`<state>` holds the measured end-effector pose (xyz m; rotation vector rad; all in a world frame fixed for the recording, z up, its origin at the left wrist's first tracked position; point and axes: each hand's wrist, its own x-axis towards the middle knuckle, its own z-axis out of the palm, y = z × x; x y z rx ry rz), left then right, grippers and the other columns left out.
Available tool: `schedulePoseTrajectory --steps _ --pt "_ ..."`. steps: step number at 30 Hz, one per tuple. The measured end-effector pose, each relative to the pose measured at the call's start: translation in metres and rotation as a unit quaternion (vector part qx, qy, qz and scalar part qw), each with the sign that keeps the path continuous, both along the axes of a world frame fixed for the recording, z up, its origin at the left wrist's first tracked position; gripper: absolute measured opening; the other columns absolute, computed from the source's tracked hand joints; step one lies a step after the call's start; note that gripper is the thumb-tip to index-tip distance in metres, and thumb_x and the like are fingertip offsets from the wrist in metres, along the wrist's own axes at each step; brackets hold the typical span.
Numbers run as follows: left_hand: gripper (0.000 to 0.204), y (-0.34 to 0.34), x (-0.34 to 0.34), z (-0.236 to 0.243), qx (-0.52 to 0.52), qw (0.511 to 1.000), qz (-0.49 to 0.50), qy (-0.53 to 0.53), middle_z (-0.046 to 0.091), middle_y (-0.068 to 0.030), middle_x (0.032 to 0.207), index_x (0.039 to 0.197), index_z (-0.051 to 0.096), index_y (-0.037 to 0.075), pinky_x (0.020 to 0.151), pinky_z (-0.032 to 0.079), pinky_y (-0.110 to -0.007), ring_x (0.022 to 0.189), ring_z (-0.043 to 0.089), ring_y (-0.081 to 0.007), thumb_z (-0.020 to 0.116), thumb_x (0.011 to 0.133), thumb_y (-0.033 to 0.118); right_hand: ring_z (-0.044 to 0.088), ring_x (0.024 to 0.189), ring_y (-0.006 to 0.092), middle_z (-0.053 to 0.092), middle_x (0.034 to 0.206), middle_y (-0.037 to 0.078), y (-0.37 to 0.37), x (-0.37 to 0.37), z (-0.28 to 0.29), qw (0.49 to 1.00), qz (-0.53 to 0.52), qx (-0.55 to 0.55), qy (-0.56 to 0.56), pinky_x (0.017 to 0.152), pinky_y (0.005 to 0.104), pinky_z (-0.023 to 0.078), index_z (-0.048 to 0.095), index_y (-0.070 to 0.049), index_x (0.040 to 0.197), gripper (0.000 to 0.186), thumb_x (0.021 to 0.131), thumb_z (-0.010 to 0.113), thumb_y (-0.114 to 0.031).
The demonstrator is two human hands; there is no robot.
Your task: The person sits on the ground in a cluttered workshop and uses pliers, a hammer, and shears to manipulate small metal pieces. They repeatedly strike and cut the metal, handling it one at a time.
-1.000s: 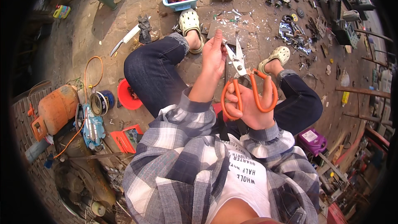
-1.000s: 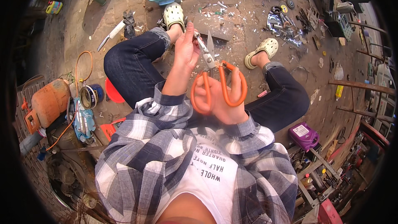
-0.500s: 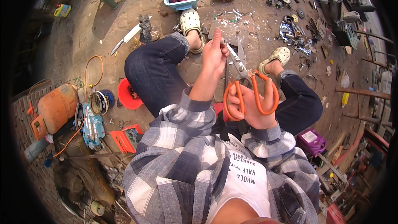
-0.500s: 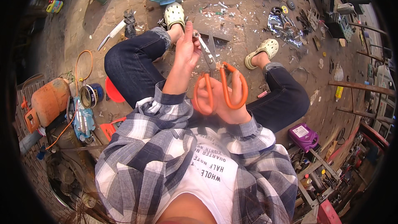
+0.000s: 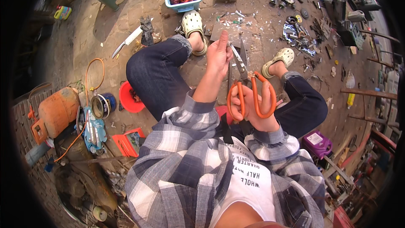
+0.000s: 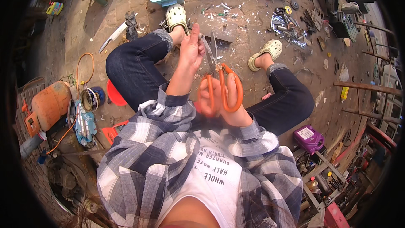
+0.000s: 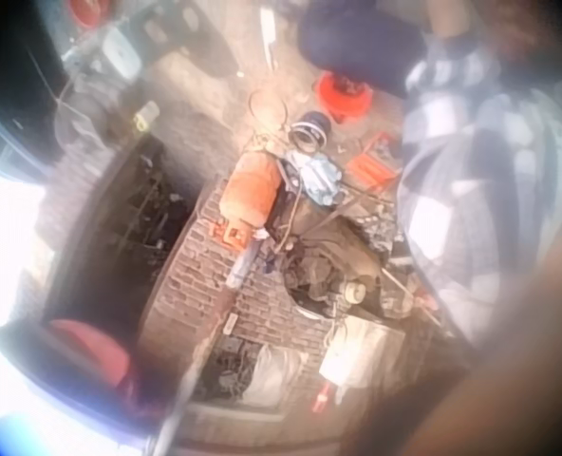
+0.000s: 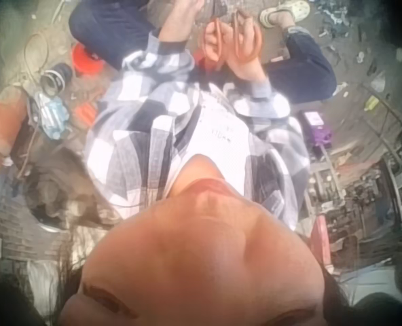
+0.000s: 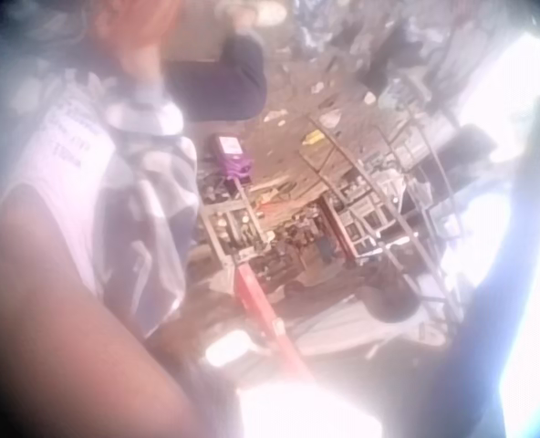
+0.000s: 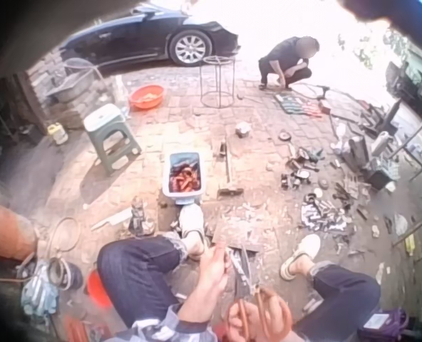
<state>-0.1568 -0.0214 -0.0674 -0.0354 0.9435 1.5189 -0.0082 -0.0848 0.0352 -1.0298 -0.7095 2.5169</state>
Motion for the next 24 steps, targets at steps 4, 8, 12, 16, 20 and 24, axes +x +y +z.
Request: schedulePoseTrajectory --steps 4,8,12,16,20,24 --pt "0.048 0.002 -0.001 -0.003 -0.029 0.999 -0.024 -0.028 0.035 0.0044 0.056 0.067 0.038 0.013 0.041 0.026 -0.022 0.044 0.033 -0.0069 0.067 0.082 0.048 0.044 0.053 0.0152 0.04 0.081 0.004 -0.002 0.004 -0.015 0.993 0.041 0.094 -0.065 0.053 0.023 0.033 0.047 -0.003 0.105 0.088 0.081 0.011 -0.079" --pt "0.047 0.002 -0.002 -0.01 -0.032 0.997 -0.051 -0.051 0.037 0.0055 0.056 0.069 0.044 0.013 0.041 0.026 -0.02 0.045 0.036 -0.0053 0.068 0.079 0.052 0.045 0.051 0.0149 0.04 0.081 0.004 -0.002 0.001 -0.006 0.971 0.08 0.176 -0.139 0.051 0.0229 0.034 0.047 -0.003 0.105 0.086 0.082 0.011 -0.078" --pt "0.045 0.003 -0.001 -0.005 -0.015 0.999 -0.006 -0.051 0.039 0.0025 0.059 0.073 0.045 0.01 0.044 0.03 -0.021 0.048 0.04 -0.008 0.069 0.08 0.047 0.045 0.053 0.0144 0.041 0.081 0.004 0.001 0.008 -0.009 0.987 0.061 0.124 -0.084 0.052 0.023 0.034 0.047 -0.003 0.105 0.087 0.082 0.011 -0.079" --pt "0.041 0.003 -0.002 -0.006 0.031 0.997 0.02 -0.065 0.044 0.0015 0.063 0.081 0.052 0.007 0.047 0.034 -0.02 0.054 0.045 -0.0083 0.069 0.081 0.044 0.043 0.054 0.0144 0.04 0.08 0.003 0.002 0.006 0.001 0.996 0.036 0.078 -0.03 0.051 0.0233 0.032 0.047 -0.003 0.105 0.09 0.079 0.013 -0.082" --pt "0.04 0.005 -0.001 -0.011 0.064 0.995 0.012 -0.07 0.049 0.0012 0.065 0.083 0.054 0.006 0.05 0.038 -0.021 0.055 0.048 -0.0088 0.067 0.082 0.044 0.04 0.053 0.0141 0.039 0.08 0.003 0.002 0.005 0.005 0.999 0.013 0.036 0.021 0.05 0.0241 0.029 0.046 -0.002 0.105 0.095 0.075 0.015 -0.086" --pt "0.042 0.005 -0.001 -0.009 0.082 0.995 0.0 -0.061 0.051 0.0005 0.067 0.084 0.054 0.007 0.053 0.041 -0.021 0.056 0.048 -0.0095 0.066 0.081 0.047 0.039 0.053 0.0137 0.041 0.08 0.003 0.005 0.003 0.006 0.999 0.006 0.016 0.036 0.05 0.0241 0.029 0.047 -0.002 0.104 0.096 0.073 0.018 -0.088"
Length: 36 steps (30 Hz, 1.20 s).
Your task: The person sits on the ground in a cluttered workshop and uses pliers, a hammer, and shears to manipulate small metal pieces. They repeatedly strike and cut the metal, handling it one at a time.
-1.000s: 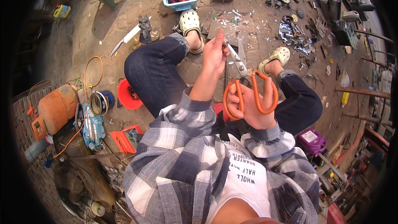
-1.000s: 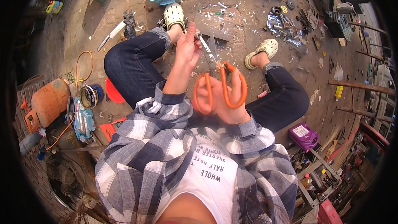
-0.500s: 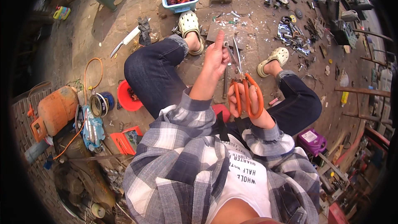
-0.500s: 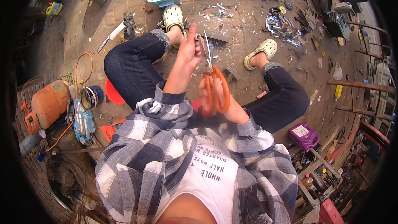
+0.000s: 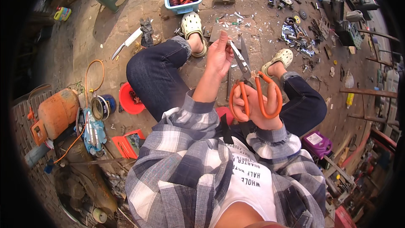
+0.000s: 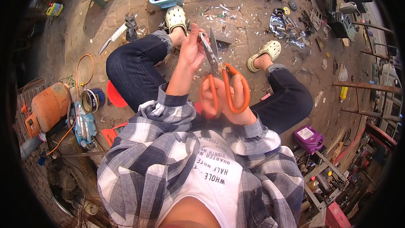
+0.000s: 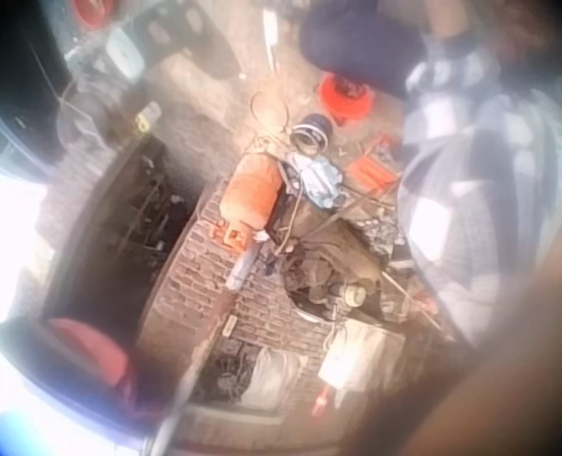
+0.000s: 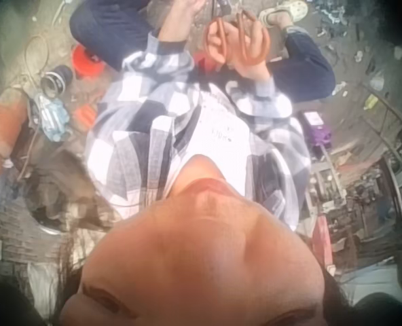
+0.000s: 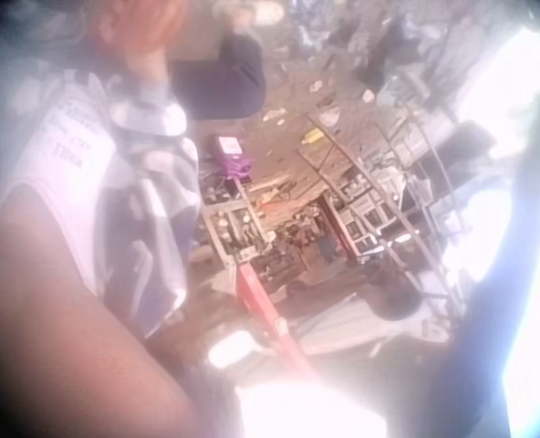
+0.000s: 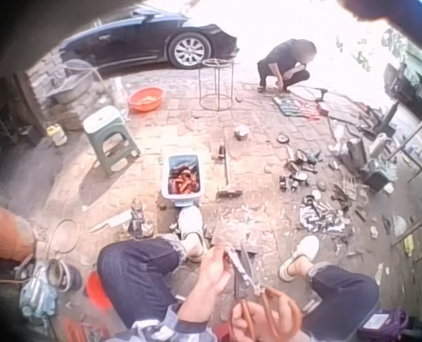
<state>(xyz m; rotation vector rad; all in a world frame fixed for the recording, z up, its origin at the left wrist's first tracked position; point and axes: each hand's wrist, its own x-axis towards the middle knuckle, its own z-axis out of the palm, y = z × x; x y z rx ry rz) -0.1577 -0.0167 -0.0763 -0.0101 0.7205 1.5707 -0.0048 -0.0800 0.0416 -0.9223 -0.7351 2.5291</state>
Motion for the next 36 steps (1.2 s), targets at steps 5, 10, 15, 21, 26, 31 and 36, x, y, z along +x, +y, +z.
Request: schedulePoseTrajectory --steps 5,10,15,21,26,31,36 --pt "0.035 -0.002 -0.001 0.001 0.016 1.0 0.013 -0.005 0.053 0.0014 0.066 0.083 0.057 0.007 0.051 0.039 -0.019 0.057 0.05 -0.0074 0.065 0.085 0.041 0.039 0.052 0.0139 0.042 0.08 0.002 0.001 0.001 -0.006 0.999 -0.017 -0.04 0.023 0.049 0.0241 0.028 0.047 -0.002 0.103 0.095 0.073 0.021 -0.088" --pt "0.036 -0.002 0.0 0.01 0.01 1.0 0.009 0.011 0.053 0.0015 0.066 0.084 0.057 0.007 0.052 0.04 -0.019 0.057 0.049 -0.0071 0.064 0.085 0.042 0.038 0.051 0.0142 0.041 0.08 0.003 -0.003 0.001 -0.003 0.999 -0.028 -0.041 0.018 0.048 0.0241 0.028 0.047 -0.002 0.102 0.094 0.073 0.022 -0.088" --pt "0.038 0.0 0.0 0.004 0.029 0.998 0.008 -0.05 0.054 0.0003 0.07 0.086 0.057 0.006 0.054 0.041 -0.019 0.06 0.049 -0.0074 0.062 0.085 0.044 0.038 0.051 0.0144 0.041 0.08 0.004 -0.002 -0.001 -0.001 0.999 -0.021 -0.033 0.022 0.048 0.0244 0.029 0.046 -0.002 0.102 0.094 0.073 0.022 -0.088" --pt "0.041 0.001 -0.004 0.005 0.022 0.984 -0.032 -0.176 0.053 -0.0005 0.073 0.086 0.056 0.007 0.057 0.042 -0.021 0.062 0.049 -0.0098 0.06 0.086 0.047 0.038 0.05 0.014 0.041 0.08 0.003 0.002 -0.007 0.003 1.0 -0.009 -0.022 0.017 0.047 0.0241 0.029 0.046 -0.002 0.103 0.095 0.073 0.021 -0.088" --pt "0.04 0.001 -0.004 0.003 0.022 0.977 -0.045 -0.207 0.053 0.0006 0.071 0.085 0.055 0.008 0.058 0.044 -0.021 0.063 0.051 -0.0095 0.06 0.086 0.047 0.038 0.049 0.0135 0.04 0.08 0.003 0.004 -0.009 0.004 0.999 0.003 -0.03 0.031 0.047 0.0234 0.029 0.045 -0.002 0.103 0.095 0.073 0.021 -0.088" --pt "0.037 -0.002 -0.002 0.014 -0.017 0.988 -0.03 -0.148 0.052 0.003 0.068 0.087 0.056 0.007 0.06 0.048 -0.021 0.062 0.053 -0.0085 0.062 0.086 0.043 0.038 0.049 0.0135 0.041 0.08 0.003 0.005 -0.01 0.005 1.0 0.001 -0.022 0.014 0.047 0.0235 0.029 0.045 -0.002 0.102 0.094 0.072 0.022 -0.088" --pt "0.036 -0.001 -0.005 0.009 0.024 0.997 -0.023 -0.074 0.053 0.0009 0.07 0.084 0.056 0.007 0.058 0.044 -0.021 0.062 0.05 -0.009 0.063 0.085 0.042 0.038 0.049 0.0133 0.042 0.079 0.003 0.008 -0.005 0.002 0.999 -0.015 -0.035 -0.009 0.046 0.0235 0.029 0.046 -0.003 0.1 0.09 0.074 0.023 -0.087"
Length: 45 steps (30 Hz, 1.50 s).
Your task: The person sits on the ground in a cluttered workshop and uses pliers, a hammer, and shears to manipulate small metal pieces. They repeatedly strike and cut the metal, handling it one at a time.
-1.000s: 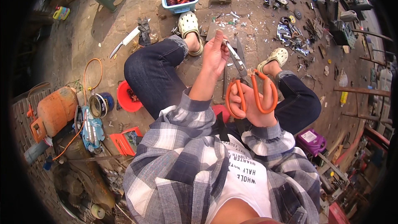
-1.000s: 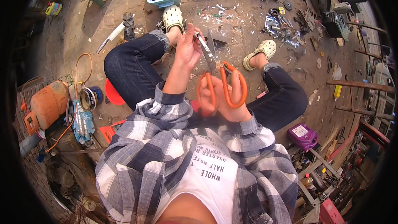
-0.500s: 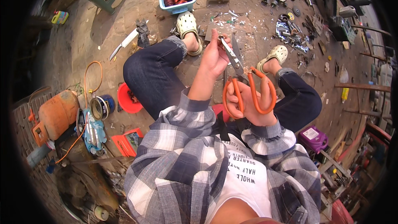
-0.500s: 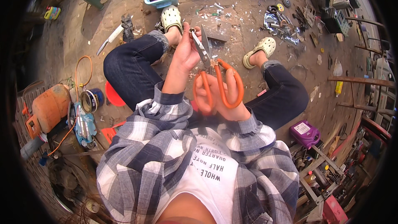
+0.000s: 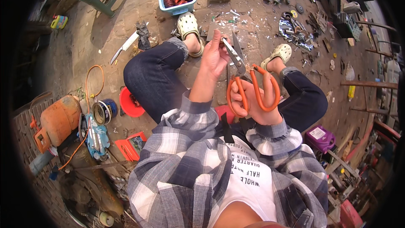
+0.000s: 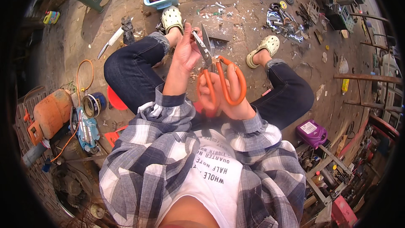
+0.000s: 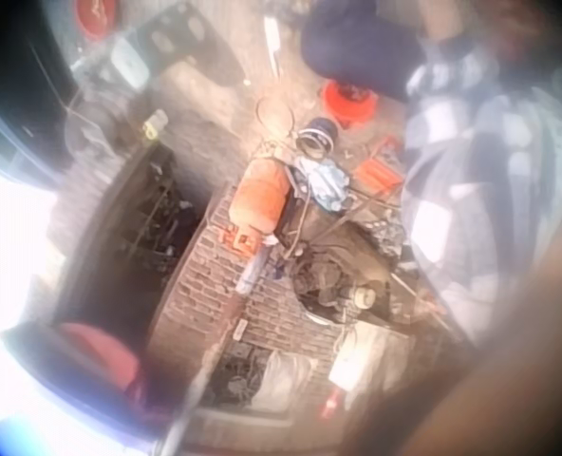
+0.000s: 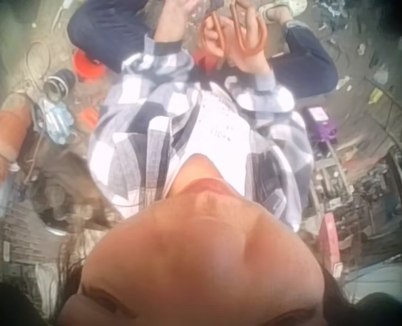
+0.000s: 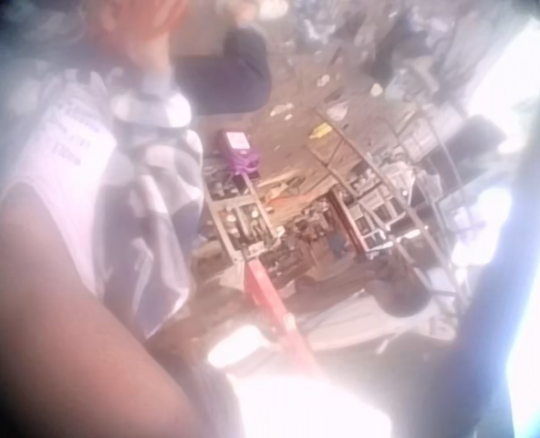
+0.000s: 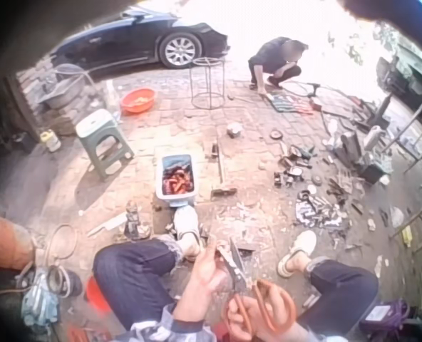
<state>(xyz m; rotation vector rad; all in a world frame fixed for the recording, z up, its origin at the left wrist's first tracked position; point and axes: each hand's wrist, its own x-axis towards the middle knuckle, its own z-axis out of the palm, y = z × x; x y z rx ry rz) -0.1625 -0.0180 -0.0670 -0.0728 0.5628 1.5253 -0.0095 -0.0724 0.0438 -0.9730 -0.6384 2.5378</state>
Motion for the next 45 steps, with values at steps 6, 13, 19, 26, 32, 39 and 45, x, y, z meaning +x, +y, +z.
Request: schedulePoseTrajectory --steps 6,13,19,26,32,39,45 --pt "0.034 0.0 -0.002 -0.011 0.012 0.995 0.024 0.091 0.053 0.0004 0.069 0.082 0.057 0.005 0.054 0.04 -0.02 0.059 0.048 -0.0081 0.064 0.086 0.038 0.038 0.052 0.0132 0.042 0.078 0.002 0.0 -0.002 0.006 0.999 -0.017 -0.037 0.004 0.049 0.0235 0.029 0.047 -0.005 0.097 0.083 0.078 0.022 -0.083" --pt "0.034 0.0 -0.001 -0.01 0.028 0.993 0.025 0.114 0.052 0.0013 0.071 0.084 0.055 0.007 0.056 0.042 -0.02 0.061 0.046 -0.0068 0.061 0.088 0.04 0.036 0.049 0.0131 0.043 0.078 0.002 0.0 -0.004 0.006 0.99 -0.052 -0.092 0.088 0.046 0.0216 0.028 0.045 -0.004 0.097 0.087 0.077 0.023 -0.085" --pt "0.032 -0.001 0.0 -0.01 0.01 0.995 0.027 0.1 0.054 0.0006 0.074 0.086 0.056 0.005 0.059 0.041 -0.02 0.063 0.047 -0.0076 0.06 0.089 0.036 0.036 0.05 0.0129 0.044 0.08 0.004 -0.002 -0.006 -0.003 0.985 -0.086 -0.102 0.105 0.045 0.0211 0.028 0.046 -0.001 0.097 0.088 0.077 0.025 -0.084" --pt "0.025 -0.002 0.001 -0.014 0.051 0.982 0.073 0.165 0.057 0.0005 0.077 0.09 0.059 0.004 0.06 0.042 -0.02 0.065 0.05 -0.0077 0.062 0.089 0.029 0.039 0.052 0.0113 0.041 0.086 0.008 0.002 -0.011 0.022 0.929 -0.178 -0.252 0.207 0.046 0.0198 0.034 0.044 0.006 0.104 0.084 0.081 0.04 -0.075" --pt "0.018 -0.001 0.003 -0.016 0.073 0.968 0.093 0.221 0.059 -0.001 0.08 0.091 0.06 0.003 0.062 0.045 -0.021 0.07 0.054 -0.0076 0.065 0.088 0.02 0.037 0.057 0.0103 0.043 0.082 0.003 0.005 -0.006 0.031 0.905 -0.165 -0.3 0.255 0.052 0.0193 0.03 0.044 0.005 0.104 0.087 0.08 0.034 -0.078" --pt "0.035 0.009 -0.004 -0.01 -0.025 0.793 0.05 0.607 0.062 -0.0036 0.079 0.103 0.057 0.002 0.074 0.045 -0.023 0.083 0.057 -0.0096 0.077 0.076 0.014 0.036 0.059 0.0095 0.041 0.081 0.002 -0.001 0.014 0.005 0.95 -0.141 -0.193 0.202 0.052 0.0197 0.032 0.044 0.001 0.102 0.082 0.082 0.034 -0.077" --pt "0.053 -0.002 -0.01 -0.052 -0.063 0.778 -0.147 0.607 0.065 -0.0129 0.074 0.11 0.051 -0.003 0.066 0.049 -0.031 0.07 0.064 -0.0196 0.079 0.067 0.01 0.035 0.062 0.0099 0.039 0.081 0.005 -0.004 0.019 -0.004 0.949 -0.205 -0.181 0.155 0.049 0.0189 0.033 0.043 0.004 0.099 0.077 0.085 0.038 -0.072"
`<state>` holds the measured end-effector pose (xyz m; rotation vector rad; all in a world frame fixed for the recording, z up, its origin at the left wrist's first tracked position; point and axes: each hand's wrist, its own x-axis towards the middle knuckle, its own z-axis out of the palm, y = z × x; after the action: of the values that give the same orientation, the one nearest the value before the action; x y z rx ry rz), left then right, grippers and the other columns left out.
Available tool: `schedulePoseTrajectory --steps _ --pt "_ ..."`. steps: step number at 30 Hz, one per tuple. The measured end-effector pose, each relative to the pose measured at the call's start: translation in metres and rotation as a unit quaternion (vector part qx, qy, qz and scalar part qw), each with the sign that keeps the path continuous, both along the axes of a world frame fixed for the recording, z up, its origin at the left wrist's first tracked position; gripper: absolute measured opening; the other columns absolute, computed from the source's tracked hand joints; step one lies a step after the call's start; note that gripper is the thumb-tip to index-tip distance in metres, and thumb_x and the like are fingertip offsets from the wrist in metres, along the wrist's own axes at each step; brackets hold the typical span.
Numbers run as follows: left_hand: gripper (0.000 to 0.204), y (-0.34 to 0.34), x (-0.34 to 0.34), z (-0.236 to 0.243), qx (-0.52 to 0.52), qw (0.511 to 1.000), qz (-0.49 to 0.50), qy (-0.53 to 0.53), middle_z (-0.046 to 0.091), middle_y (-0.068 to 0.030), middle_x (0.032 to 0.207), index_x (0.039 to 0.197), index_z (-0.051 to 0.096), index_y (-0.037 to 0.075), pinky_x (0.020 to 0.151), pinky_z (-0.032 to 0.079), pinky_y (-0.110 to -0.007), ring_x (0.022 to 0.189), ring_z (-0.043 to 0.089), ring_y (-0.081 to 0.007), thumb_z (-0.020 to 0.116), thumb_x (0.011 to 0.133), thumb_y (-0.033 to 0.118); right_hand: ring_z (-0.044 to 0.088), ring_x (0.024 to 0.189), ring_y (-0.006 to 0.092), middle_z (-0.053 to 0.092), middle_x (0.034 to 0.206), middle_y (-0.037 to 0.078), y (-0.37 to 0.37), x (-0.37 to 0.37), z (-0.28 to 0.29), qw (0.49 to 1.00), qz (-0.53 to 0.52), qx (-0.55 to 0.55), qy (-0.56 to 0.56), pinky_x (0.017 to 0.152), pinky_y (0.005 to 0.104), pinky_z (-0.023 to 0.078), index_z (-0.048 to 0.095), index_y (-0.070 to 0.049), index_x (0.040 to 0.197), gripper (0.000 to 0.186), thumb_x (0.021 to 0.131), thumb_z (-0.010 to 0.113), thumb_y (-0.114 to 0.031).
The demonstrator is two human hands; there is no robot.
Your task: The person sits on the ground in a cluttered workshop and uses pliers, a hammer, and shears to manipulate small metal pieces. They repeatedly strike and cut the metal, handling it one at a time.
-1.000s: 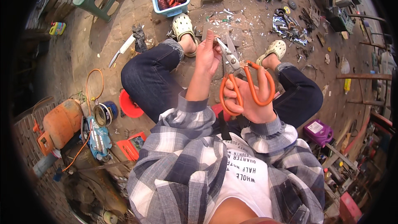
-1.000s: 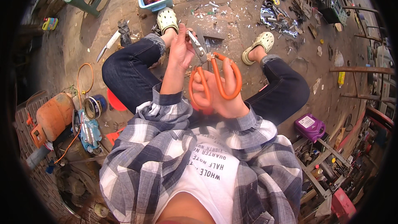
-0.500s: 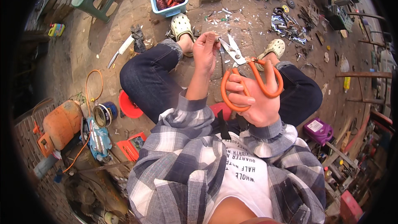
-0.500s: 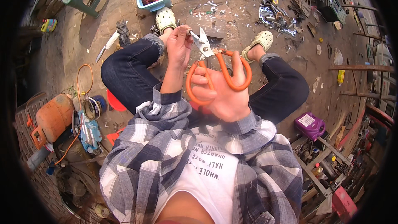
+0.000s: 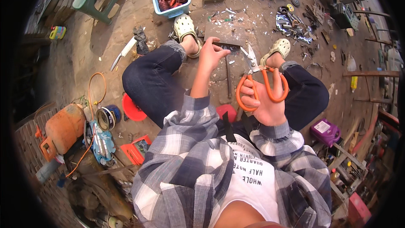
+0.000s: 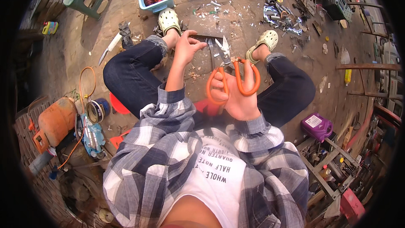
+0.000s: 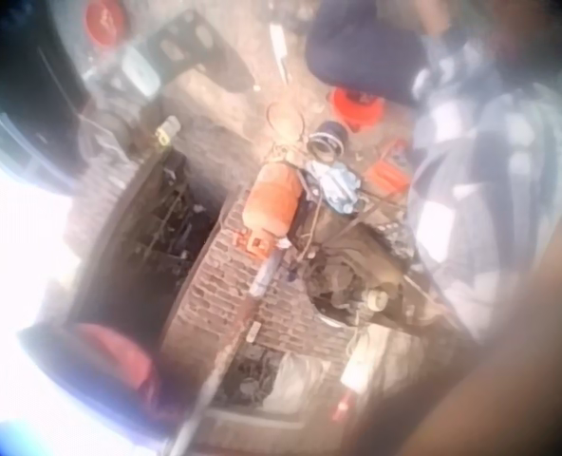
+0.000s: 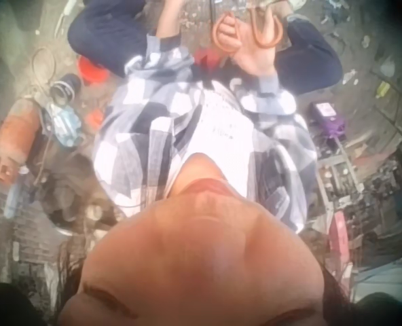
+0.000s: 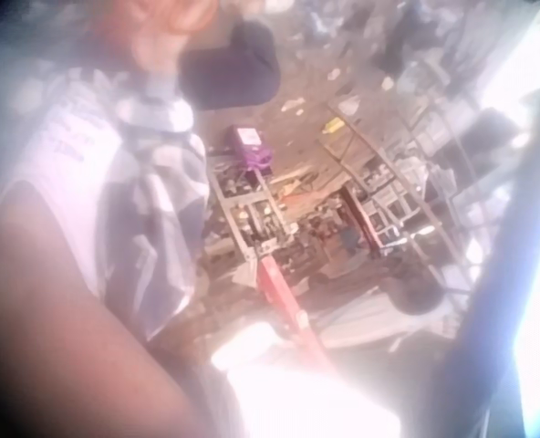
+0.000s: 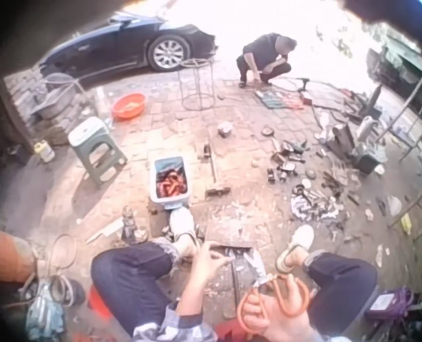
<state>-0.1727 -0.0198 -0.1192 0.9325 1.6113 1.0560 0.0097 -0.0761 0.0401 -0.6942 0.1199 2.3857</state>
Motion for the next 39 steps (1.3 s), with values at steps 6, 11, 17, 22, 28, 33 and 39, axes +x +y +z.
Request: schedulePoseTrajectory --steps 6,11,17,22,28,33,39 --pt "0.057 -0.005 0.012 -0.019 -0.05 0.992 -0.097 0.061 0.065 -0.0107 0.076 0.113 0.049 -0.003 0.065 0.05 -0.03 0.072 0.065 -0.0183 0.079 0.066 0.008 0.035 0.064 0.0102 0.04 0.081 0.001 0.002 0.008 -0.005 1.0 0.004 0.027 -0.01 0.053 0.0207 0.031 0.044 -0.003 0.097 0.073 0.085 0.031 -0.074" --pt "0.058 0.002 0.013 0.025 0.081 0.996 -0.02 0.004 0.067 -0.0048 0.078 0.119 0.048 0.001 0.062 0.048 -0.025 0.066 0.059 -0.01 0.076 0.068 0.006 0.035 0.065 0.0097 0.039 0.082 0.003 0.002 0.01 -0.006 0.999 -0.023 0.02 -0.037 0.05 0.0195 0.031 0.043 -0.002 0.099 0.072 0.085 0.035 -0.072" --pt "0.052 0.002 0.016 0.035 0.135 0.984 -0.051 -0.101 0.07 -0.0062 0.094 0.12 0.05 0.001 0.064 0.048 -0.022 0.069 0.059 -0.0078 0.071 0.073 0.003 0.034 0.06 0.0105 0.039 0.079 0.002 0.002 0.016 -0.01 0.995 0.021 0.078 -0.053 0.05 0.0206 0.03 0.043 -0.004 0.095 0.07 0.086 0.032 -0.072" --pt "0.045 0.001 0.017 0.035 0.171 0.964 -0.07 -0.191 0.061 -0.0158 0.115 0.124 0.045 -0.002 0.073 0.051 -0.024 0.086 0.064 -0.0144 0.061 0.082 -0.004 0.035 0.057 0.0105 0.04 0.079 0.003 0.002 0.013 -0.009 0.992 0.037 0.097 -0.072 0.048 0.0192 0.03 0.042 -0.003 0.095 0.071 0.086 0.033 -0.072" --pt "0.054 -0.004 0.029 -0.021 -0.222 0.955 -0.194 0.044 0.059 -0.0228 0.11 0.131 0.034 -0.006 0.08 0.057 -0.036 0.086 0.065 -0.0262 0.06 0.084 -0.003 0.035 0.055 0.011 0.04 0.079 0.004 0.003 0.012 -0.009 0.992 0.024 0.095 -0.082 0.047 0.0196 0.03 0.042 -0.002 0.095 0.07 0.087 0.032 -0.071" --pt "0.018 -0.028 0.034 -0.061 -0.13 0.841 0.176 -0.494 0.059 -0.019 0.099 0.104 0.051 -0.008 0.083 0.057 -0.039 0.086 0.063 -0.0262 0.055 0.09 0.002 0.034 0.052 0.0115 0.04 0.078 0.004 -0.004 0.011 -0.006 0.989 0.032 0.109 -0.099 0.047 0.0197 0.03 0.042 -0.002 0.094 0.069 0.088 0.031 -0.07" --pt "0.022 -0.02 0.065 -0.03 -0.114 0.652 0.156 -0.733 0.055 -0.0171 0.102 0.104 0.052 -0.009 0.094 0.051 -0.042 0.098 0.056 -0.0281 0.047 0.096 0.011 0.036 0.053 0.0113 0.041 0.078 0.004 -0.001 0.023 -0.004 0.985 0.022 0.121 -0.12 0.047 0.0195 0.029 0.044 -0.001 0.095 0.069 0.089 0.029 -0.068"
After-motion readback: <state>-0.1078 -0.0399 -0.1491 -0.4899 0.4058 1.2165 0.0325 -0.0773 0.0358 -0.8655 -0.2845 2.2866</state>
